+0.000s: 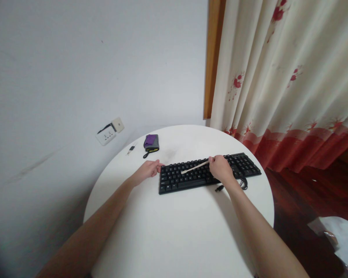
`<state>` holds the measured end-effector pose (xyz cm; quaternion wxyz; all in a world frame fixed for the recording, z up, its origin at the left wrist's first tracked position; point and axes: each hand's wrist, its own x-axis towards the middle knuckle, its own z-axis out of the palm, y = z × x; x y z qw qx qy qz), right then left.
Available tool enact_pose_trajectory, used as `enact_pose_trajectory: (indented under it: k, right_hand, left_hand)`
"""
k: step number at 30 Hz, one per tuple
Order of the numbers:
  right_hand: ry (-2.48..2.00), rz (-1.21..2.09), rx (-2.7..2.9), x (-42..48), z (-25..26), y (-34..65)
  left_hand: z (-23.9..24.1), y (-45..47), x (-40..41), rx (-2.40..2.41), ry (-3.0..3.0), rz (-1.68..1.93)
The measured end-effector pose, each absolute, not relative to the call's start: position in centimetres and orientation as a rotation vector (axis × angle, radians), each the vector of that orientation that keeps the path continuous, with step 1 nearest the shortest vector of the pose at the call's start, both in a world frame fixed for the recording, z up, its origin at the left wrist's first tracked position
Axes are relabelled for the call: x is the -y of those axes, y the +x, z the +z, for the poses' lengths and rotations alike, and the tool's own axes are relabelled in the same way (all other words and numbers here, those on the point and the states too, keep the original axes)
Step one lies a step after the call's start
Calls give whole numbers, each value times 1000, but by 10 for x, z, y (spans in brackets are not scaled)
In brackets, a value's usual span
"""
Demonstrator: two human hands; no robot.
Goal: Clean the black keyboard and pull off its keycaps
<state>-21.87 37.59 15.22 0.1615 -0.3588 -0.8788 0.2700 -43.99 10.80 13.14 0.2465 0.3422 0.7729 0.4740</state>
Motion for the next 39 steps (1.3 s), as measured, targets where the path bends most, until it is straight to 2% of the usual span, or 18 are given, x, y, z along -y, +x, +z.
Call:
enact_pose_trajectory:
  k: [21,30,34,39]
  right_hand:
    - [-1044,828,2454,-395,163,-208]
    - [-1072,753,2451,-405,160,-205]
    - [-1045,835,2384,-404,158,-204]
    - [-916,1113,2196,-395,160,-208]
  left_hand:
    - [135,-438,-108,-2158,938,1271]
    - [132,-440,-108,-2166,943,1268]
    - [130,-441,-109,-2170,946,1264]
    - [130,-442,-109,-2150,938,1263]
